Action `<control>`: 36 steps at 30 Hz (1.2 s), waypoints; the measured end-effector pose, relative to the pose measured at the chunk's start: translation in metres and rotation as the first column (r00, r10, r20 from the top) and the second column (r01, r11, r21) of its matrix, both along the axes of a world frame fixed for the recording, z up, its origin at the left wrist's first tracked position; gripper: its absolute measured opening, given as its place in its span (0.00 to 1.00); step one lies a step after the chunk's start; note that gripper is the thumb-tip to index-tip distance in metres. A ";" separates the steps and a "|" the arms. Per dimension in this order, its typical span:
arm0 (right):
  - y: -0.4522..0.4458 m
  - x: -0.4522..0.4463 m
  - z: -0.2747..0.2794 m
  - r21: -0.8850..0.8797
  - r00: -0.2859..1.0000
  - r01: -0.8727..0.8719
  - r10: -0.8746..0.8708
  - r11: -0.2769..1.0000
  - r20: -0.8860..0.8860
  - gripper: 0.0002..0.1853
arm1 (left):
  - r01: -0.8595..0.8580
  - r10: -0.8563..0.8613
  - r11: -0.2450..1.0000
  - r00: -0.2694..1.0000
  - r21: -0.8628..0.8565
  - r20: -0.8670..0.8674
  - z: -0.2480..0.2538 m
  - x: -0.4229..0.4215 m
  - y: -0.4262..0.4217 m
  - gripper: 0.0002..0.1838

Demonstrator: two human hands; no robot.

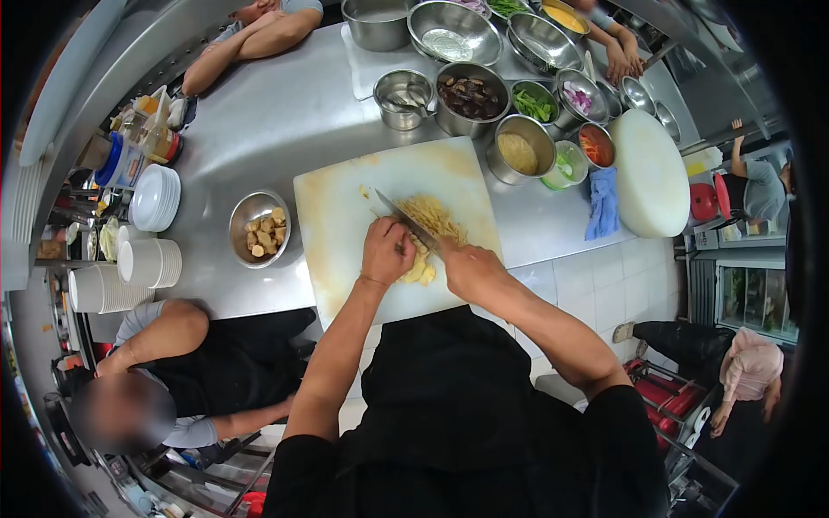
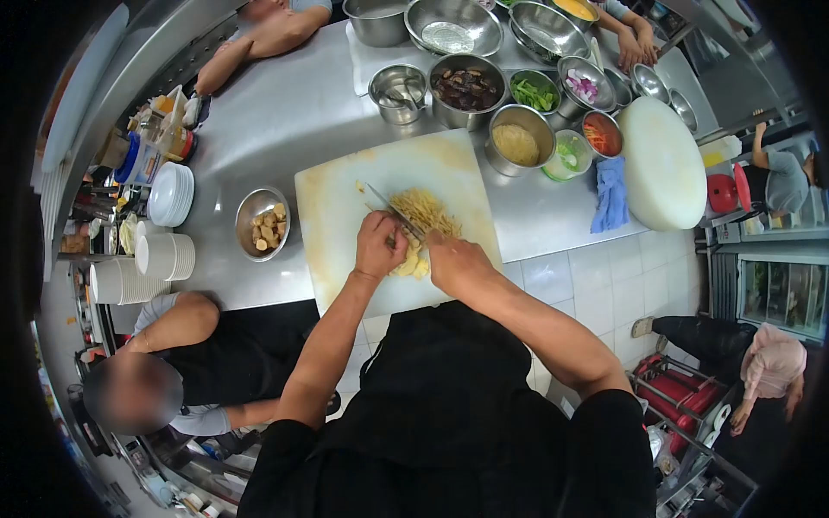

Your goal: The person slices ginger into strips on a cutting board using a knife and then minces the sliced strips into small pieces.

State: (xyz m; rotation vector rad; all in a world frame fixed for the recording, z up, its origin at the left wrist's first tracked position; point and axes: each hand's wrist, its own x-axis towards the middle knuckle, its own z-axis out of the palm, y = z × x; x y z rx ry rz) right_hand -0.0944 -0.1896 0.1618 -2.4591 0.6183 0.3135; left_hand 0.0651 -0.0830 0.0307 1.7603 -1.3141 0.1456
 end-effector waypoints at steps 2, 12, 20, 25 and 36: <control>0.007 -0.004 0.001 -0.005 1.000 0.000 0.000 1.000 -0.021 0.10 | -0.013 0.013 1.000 1.000 0.013 -0.023 -0.002 -0.002 0.001 0.08; 0.007 -0.001 0.007 -0.016 0.999 -0.014 0.013 1.000 -0.043 0.10 | -0.020 0.023 0.999 0.998 0.040 -0.067 -0.003 -0.003 0.004 0.09; 0.004 -0.005 0.008 -0.039 1.000 -0.018 0.019 0.999 0.021 0.11 | -0.030 0.031 0.999 0.998 0.015 -0.046 0.002 -0.005 0.004 0.07; 0.009 0.013 -0.040 -0.034 0.994 0.078 -0.075 0.996 0.081 0.11 | -0.014 0.014 1.000 1.000 0.015 -0.015 0.005 -0.002 0.005 0.07; 0.012 0.000 -0.009 -0.065 0.993 -0.020 0.028 0.998 0.118 0.10 | 0.045 -0.046 0.997 0.999 0.066 0.007 0.004 0.005 0.015 0.09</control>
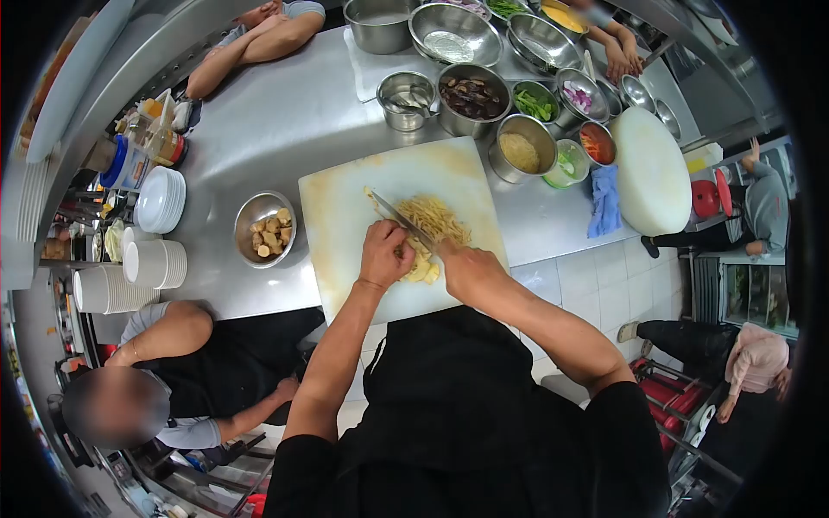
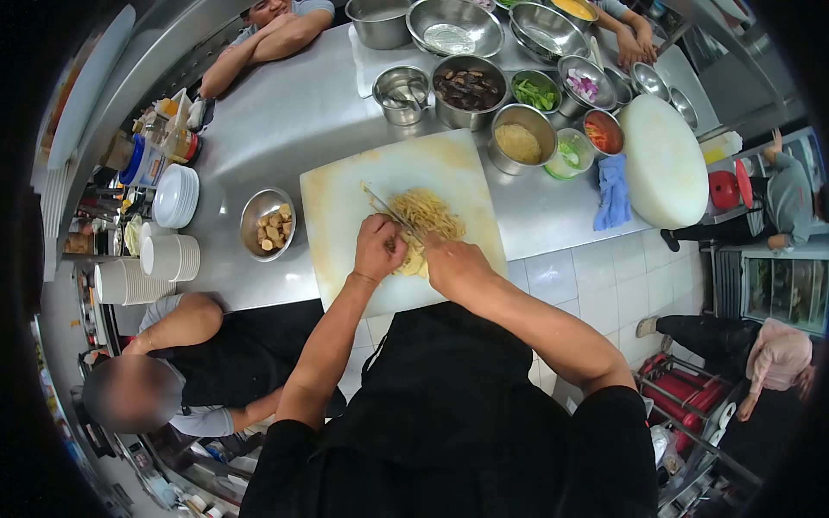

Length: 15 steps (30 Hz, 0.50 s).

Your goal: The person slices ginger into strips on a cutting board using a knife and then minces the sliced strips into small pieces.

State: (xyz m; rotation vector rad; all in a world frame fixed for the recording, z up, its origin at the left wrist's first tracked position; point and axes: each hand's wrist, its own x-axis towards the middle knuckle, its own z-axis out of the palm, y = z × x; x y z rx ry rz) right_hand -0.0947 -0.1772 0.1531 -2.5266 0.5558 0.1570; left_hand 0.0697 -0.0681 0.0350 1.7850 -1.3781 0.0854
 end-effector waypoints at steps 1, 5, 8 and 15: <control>0.005 -0.004 0.008 -0.002 1.000 -0.005 0.005 1.000 -0.025 0.10 | -0.006 0.006 1.000 1.000 0.000 -0.002 -0.001 0.000 0.000 0.09; 0.003 0.011 -0.026 0.002 0.995 0.037 -0.037 0.999 -0.096 0.11 | -0.033 0.033 0.999 0.999 -0.036 0.013 0.001 -0.003 -0.002 0.09; -0.002 0.005 -0.010 0.018 0.996 0.017 -0.015 1.000 -0.088 0.11 | -0.040 0.041 0.999 0.999 -0.022 0.010 0.001 -0.007 0.003 0.08; 0.000 0.017 -0.022 0.030 0.996 0.046 -0.043 0.998 -0.082 0.11 | -0.068 0.068 0.997 0.998 -0.038 0.001 -0.001 -0.005 0.000 0.08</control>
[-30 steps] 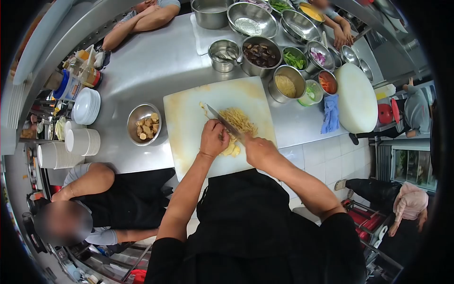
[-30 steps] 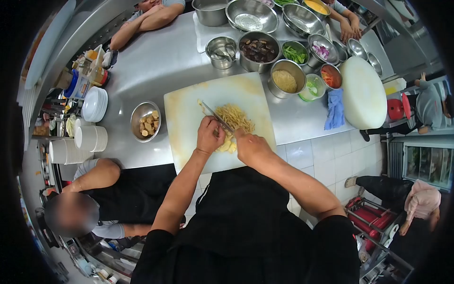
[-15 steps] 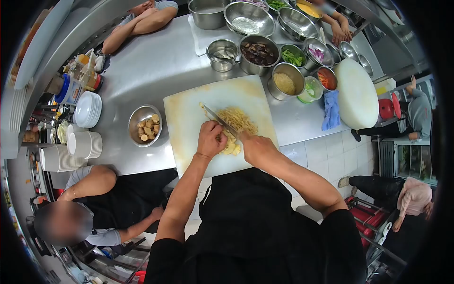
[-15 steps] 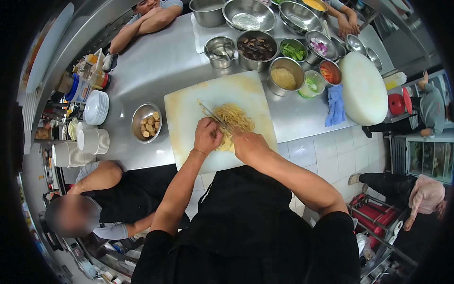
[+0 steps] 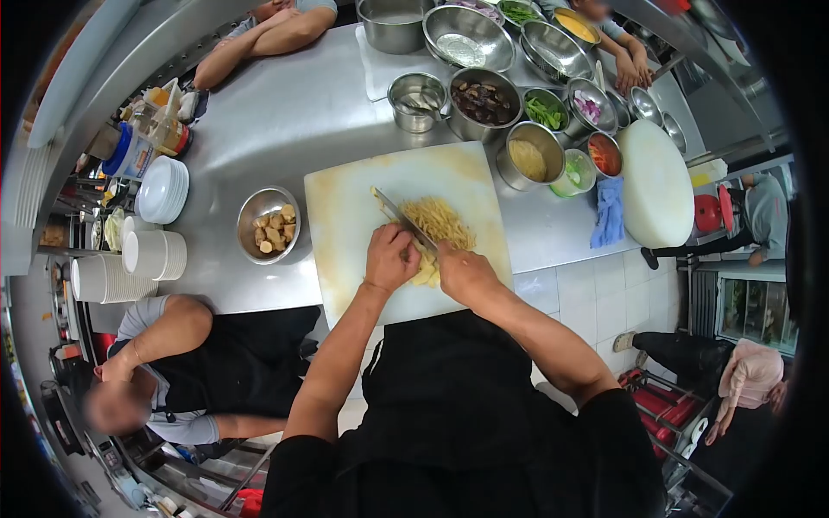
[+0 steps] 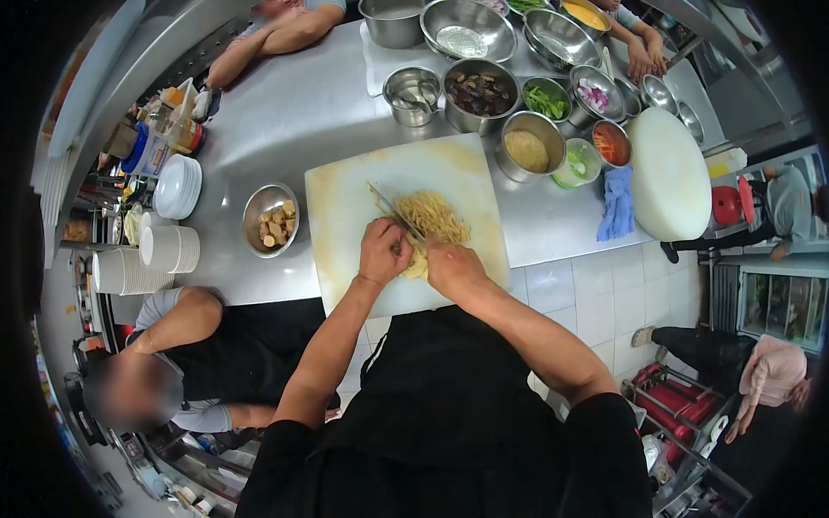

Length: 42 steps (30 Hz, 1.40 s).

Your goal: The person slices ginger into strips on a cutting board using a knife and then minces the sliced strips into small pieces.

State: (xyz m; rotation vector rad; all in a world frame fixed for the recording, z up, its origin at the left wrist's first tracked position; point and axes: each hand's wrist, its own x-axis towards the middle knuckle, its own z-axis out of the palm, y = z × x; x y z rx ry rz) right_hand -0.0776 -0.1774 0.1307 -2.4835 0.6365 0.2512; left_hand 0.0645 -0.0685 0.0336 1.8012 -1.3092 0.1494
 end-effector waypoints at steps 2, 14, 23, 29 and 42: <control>-0.002 -0.006 0.011 -0.012 0.996 -0.038 0.037 0.999 -0.080 0.11 | 0.006 -0.006 1.000 1.000 0.005 -0.007 0.002 -0.003 0.005 0.08; 0.005 -0.018 0.031 0.026 0.996 -0.052 0.054 0.998 -0.076 0.12 | -0.025 0.025 1.000 1.000 -0.019 -0.012 0.001 -0.003 0.003 0.08; 0.005 -0.022 0.038 -0.021 0.996 -0.075 0.074 0.997 -0.047 0.13 | -0.024 0.024 0.999 1.000 -0.031 0.000 -0.001 -0.003 0.006 0.08; 0.004 -0.003 -0.003 -0.019 0.997 -0.029 0.027 0.999 -0.067 0.15 | -0.014 0.015 0.999 1.000 -0.043 0.021 0.001 -0.004 0.008 0.07; 0.013 -0.011 0.024 0.008 0.998 -0.021 0.021 1.000 -0.054 0.12 | -0.025 0.025 0.999 1.000 -0.031 -0.003 -0.005 -0.002 0.008 0.07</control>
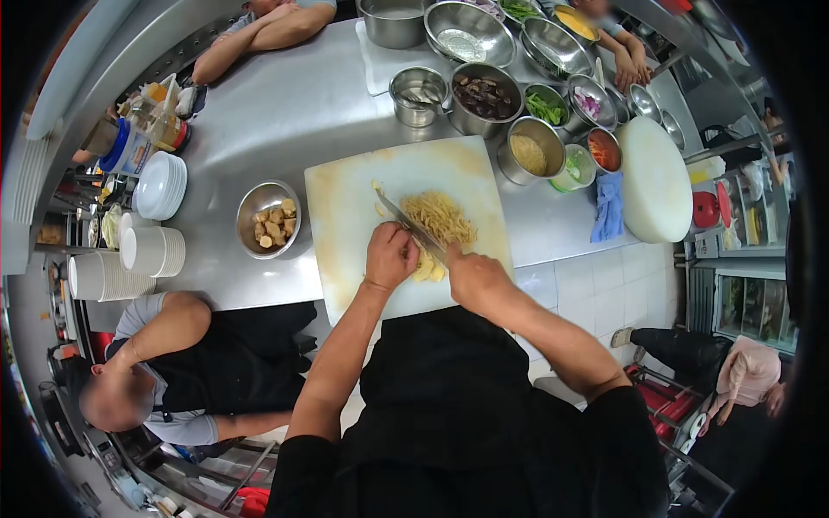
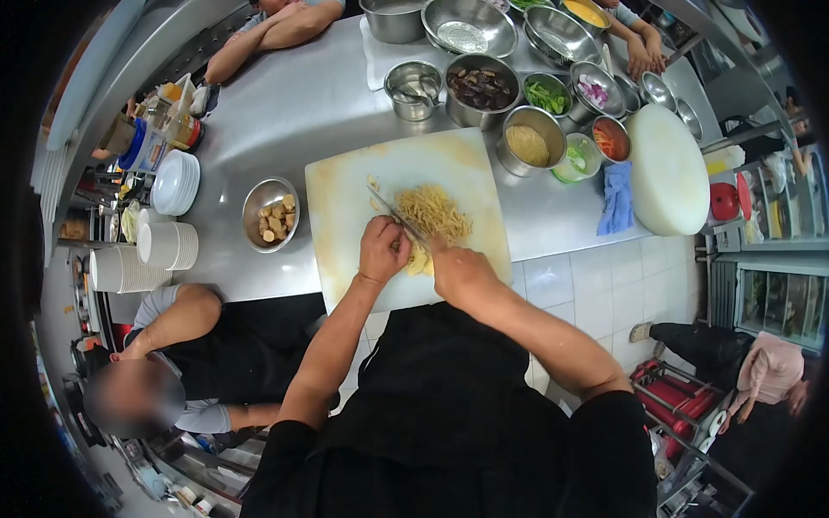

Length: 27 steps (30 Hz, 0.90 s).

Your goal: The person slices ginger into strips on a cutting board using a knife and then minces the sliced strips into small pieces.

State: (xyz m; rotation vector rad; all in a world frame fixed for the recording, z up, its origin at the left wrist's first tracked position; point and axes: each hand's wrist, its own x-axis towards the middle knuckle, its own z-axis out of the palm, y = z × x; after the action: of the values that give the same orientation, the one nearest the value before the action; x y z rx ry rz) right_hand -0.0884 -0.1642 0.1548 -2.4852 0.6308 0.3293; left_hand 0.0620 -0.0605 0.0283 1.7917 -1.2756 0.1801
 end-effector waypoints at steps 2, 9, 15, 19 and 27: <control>0.005 0.004 -0.004 -0.007 1.000 0.010 -0.010 1.000 -0.026 0.12 | 0.001 -0.001 1.000 1.000 0.002 0.009 -0.002 0.000 0.001 0.07; -0.014 0.004 -0.040 0.014 0.996 0.069 -0.069 0.998 0.053 0.13 | 0.069 -0.067 0.998 0.986 0.011 -0.150 0.020 0.006 0.012 0.07; 0.006 -0.008 0.012 -0.047 0.997 0.001 0.002 0.999 0.072 0.12 | 0.078 -0.077 0.993 0.997 0.090 -0.016 0.009 0.006 0.012 0.08; 0.011 0.011 -0.027 -0.046 0.995 0.014 -0.009 0.999 0.100 0.11 | 0.051 -0.052 0.997 0.998 0.052 0.019 0.009 0.005 0.008 0.08; 0.011 0.001 -0.023 -0.037 0.991 -0.001 0.006 0.999 0.137 0.11 | 0.025 -0.025 0.999 1.000 0.031 0.002 0.004 0.002 0.010 0.07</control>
State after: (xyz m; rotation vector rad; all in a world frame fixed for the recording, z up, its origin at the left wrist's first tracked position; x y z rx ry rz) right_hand -0.0875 -0.1529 0.1322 -2.5183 0.5807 0.1470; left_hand 0.0643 -0.0506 0.0323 1.8011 -1.3079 0.1490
